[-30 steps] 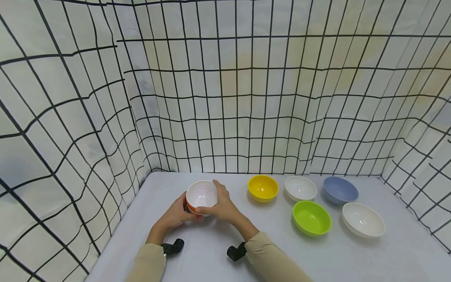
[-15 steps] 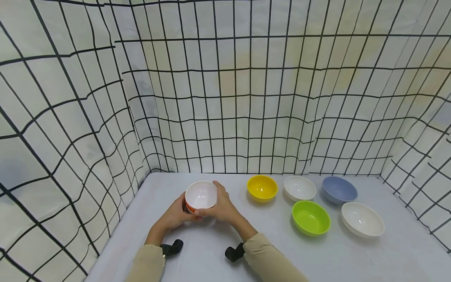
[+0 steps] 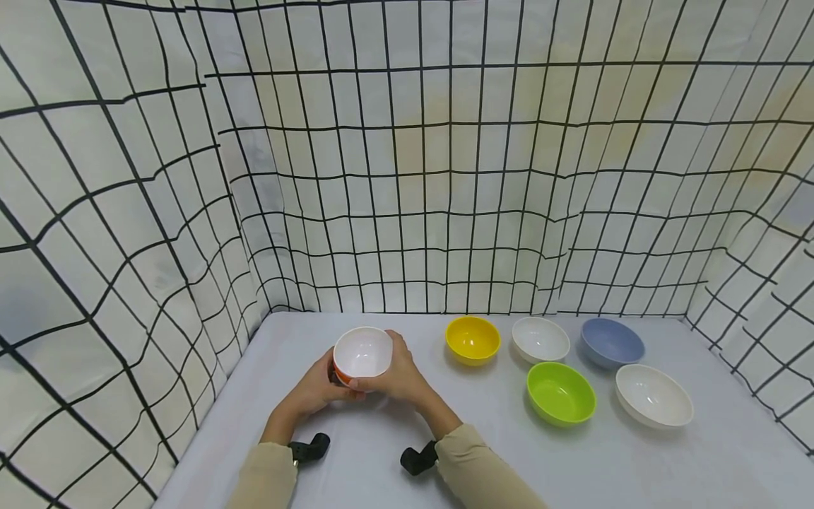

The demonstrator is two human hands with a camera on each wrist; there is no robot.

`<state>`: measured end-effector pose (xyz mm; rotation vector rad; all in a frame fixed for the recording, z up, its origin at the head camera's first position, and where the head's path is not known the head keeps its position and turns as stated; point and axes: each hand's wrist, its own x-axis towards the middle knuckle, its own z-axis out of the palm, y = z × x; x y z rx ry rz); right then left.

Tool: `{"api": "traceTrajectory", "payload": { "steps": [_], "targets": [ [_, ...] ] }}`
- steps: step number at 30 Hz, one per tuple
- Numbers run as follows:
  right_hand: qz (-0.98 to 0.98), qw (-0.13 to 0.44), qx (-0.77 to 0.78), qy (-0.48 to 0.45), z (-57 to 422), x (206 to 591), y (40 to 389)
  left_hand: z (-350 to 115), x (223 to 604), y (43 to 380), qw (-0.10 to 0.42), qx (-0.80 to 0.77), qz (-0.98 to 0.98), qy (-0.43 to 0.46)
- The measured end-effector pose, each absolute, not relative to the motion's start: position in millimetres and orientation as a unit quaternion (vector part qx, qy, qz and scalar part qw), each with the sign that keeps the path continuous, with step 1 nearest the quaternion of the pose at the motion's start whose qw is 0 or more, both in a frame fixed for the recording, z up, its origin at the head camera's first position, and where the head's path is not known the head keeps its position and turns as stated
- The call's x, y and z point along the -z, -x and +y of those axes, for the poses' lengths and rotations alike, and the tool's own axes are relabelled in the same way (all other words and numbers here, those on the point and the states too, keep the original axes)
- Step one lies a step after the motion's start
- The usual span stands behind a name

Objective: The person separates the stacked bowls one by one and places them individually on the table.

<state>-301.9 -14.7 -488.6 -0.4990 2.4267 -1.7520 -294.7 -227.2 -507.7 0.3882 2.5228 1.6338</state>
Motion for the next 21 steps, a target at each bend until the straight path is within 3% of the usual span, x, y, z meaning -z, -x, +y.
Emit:
{"api": "traceTrajectory", "payload": {
  "steps": [21],
  "targets": [
    [0.775, 0.051, 0.614, 0.145, -20.2, 493.4, 298.0, -229.2, 508.3, 294.3, 0.061, -0.549, 0.822, -0.136]
  ]
}}
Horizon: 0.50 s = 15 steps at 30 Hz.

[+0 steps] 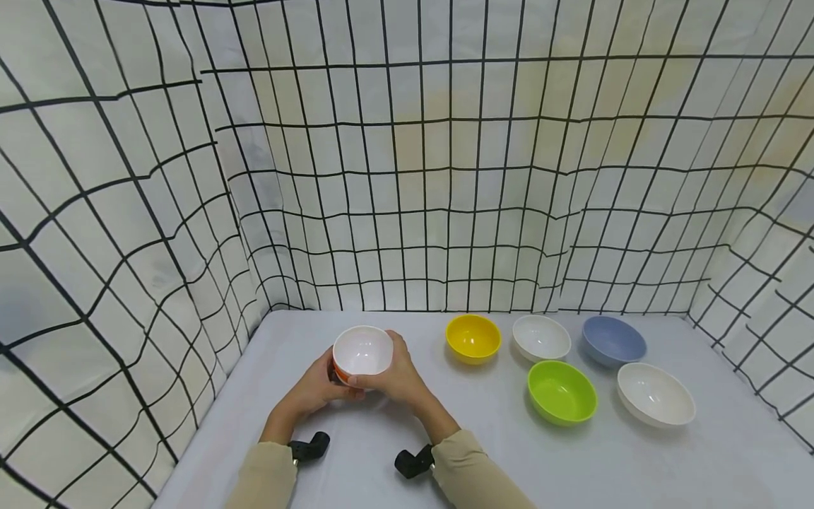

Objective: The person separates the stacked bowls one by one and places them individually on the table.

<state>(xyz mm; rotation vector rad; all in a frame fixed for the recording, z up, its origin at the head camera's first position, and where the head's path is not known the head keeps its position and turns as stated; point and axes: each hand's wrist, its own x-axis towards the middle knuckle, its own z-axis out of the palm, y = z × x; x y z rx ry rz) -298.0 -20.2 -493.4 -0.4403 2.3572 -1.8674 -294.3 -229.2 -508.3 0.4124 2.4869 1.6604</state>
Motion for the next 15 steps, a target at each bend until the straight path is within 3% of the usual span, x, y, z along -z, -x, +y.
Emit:
{"api": "traceTrajectory", "payload": {
  "steps": [15],
  "targets": [
    [0.776, 0.033, 0.611, 0.156, -9.9, 478.7, 290.4, -226.1, 505.4, 293.5, 0.052, -0.521, 0.842, -0.132]
  ]
}}
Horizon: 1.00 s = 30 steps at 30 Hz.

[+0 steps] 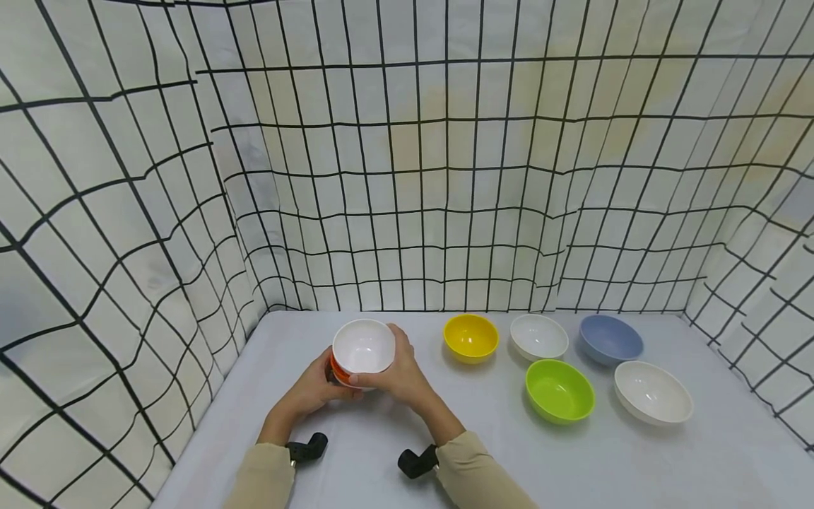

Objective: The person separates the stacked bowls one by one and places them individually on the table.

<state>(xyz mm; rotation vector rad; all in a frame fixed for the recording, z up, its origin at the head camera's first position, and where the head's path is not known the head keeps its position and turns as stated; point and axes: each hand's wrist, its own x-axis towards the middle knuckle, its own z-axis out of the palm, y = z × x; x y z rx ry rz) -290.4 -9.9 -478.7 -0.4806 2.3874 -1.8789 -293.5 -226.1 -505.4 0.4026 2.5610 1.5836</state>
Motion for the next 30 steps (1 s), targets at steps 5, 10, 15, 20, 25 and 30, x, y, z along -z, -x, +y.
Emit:
{"api": "traceTrajectory", "payload": {
  "steps": [5, 10, 15, 20, 25, 30],
  "targets": [
    [0.782, 0.031, 0.604, 0.152, -6.0, 473.7, 287.9, -225.8, 505.8, 292.7, 0.053, -0.520, 0.844, -0.117],
    [0.785, 0.025, 0.598, 0.159, -2.8, 469.3, 286.6, -227.2, 508.1, 293.0, 0.052, -0.522, 0.843, -0.119],
    [0.789, 0.029, 0.594, 0.153, 2.4, 461.1, 283.6, -227.8, 510.2, 293.7, 0.053, -0.521, 0.844, -0.119],
    [0.788, 0.033, 0.594, 0.158, 9.5, 454.9, 284.0, -226.3, 509.4, 293.7, 0.056, -0.522, 0.843, -0.117],
    [0.775, 0.040, 0.601, 0.190, 15.7, 451.3, 285.3, -225.0, 509.2, 293.6, 0.060, -0.526, 0.841, -0.114],
    [0.770, 0.046, 0.603, 0.205, 21.8, 446.8, 286.0, -223.7, 508.4, 293.6, 0.061, -0.527, 0.841, -0.109]
  ]
}}
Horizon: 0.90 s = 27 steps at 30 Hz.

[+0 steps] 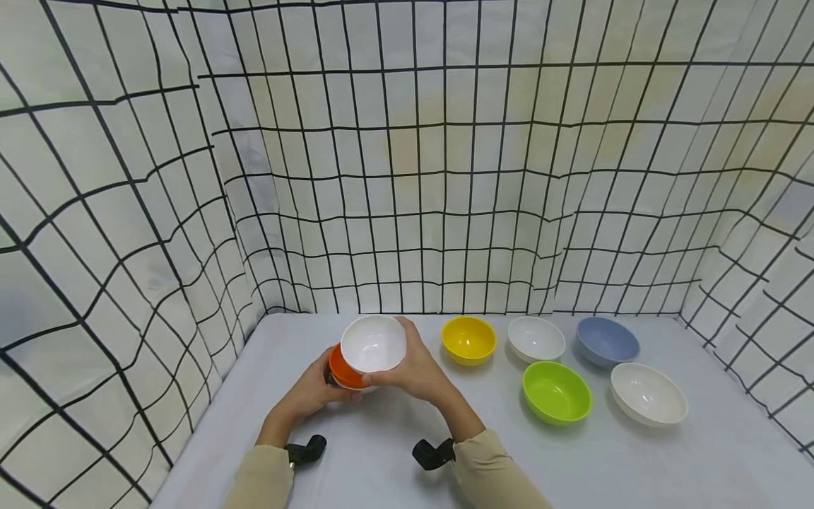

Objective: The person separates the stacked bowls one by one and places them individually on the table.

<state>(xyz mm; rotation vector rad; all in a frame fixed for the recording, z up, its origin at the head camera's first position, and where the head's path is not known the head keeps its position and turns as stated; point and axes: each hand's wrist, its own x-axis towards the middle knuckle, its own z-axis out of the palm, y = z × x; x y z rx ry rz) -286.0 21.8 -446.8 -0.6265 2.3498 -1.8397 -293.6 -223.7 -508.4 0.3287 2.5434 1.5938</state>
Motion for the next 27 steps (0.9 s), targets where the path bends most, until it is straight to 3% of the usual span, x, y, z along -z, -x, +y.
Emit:
{"api": "traceTrajectory", "payload": {
  "steps": [27],
  "targets": [
    [0.777, 0.048, 0.597, 0.194, 52.8, 420.6, 287.5, -223.0, 506.1, 291.7, 0.061, -0.527, 0.842, -0.100]
  ]
}}
